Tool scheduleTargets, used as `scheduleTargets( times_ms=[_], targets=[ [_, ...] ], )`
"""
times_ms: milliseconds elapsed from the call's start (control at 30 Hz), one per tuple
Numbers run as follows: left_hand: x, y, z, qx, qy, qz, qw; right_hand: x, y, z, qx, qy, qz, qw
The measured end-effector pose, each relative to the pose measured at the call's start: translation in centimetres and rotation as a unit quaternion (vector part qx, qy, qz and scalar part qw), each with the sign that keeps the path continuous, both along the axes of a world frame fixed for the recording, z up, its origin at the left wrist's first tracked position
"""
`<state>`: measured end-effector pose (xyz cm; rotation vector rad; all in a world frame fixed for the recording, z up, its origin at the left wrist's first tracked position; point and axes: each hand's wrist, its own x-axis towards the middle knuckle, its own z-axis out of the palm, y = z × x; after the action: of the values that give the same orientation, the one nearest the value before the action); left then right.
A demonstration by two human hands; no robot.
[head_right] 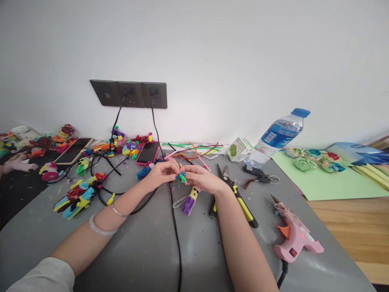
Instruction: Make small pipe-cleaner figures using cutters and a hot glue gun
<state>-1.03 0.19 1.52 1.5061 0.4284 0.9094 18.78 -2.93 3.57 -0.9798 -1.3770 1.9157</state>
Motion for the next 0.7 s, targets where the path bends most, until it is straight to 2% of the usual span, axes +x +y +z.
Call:
scheduleTargets(
  times_ms=[133,233,333,500,700],
  targets=[
    [-0.1,0.1,-0.1,-0.034,0.039,0.044,0.998,-0.3,0.2,0.1,-0.002,0.018,-0.064,0.998],
    [-0.1,0.4,-0.4,-0.038,0.062,0.1,0.992,-0.5,0.6,-0.1,0.046,0.023,-0.128,0.99],
    [-0.1,0.6,-0.7,-0.039,0.074,0.127,0.988,-0.5,0.9,-0.4,0.095,0.006,-0.167,0.981],
    [0.0,0.6,-0.9,-0.044,0.079,0.137,0.986,-0.2,1.1,-1.0,0.174,-0.037,-0.181,0.967],
    [0.0,0.5,-0.7,-0.04,0.072,0.132,0.988,-0.3,1.0,-0.9,0.187,-0.069,-0.173,0.965]
  ],
)
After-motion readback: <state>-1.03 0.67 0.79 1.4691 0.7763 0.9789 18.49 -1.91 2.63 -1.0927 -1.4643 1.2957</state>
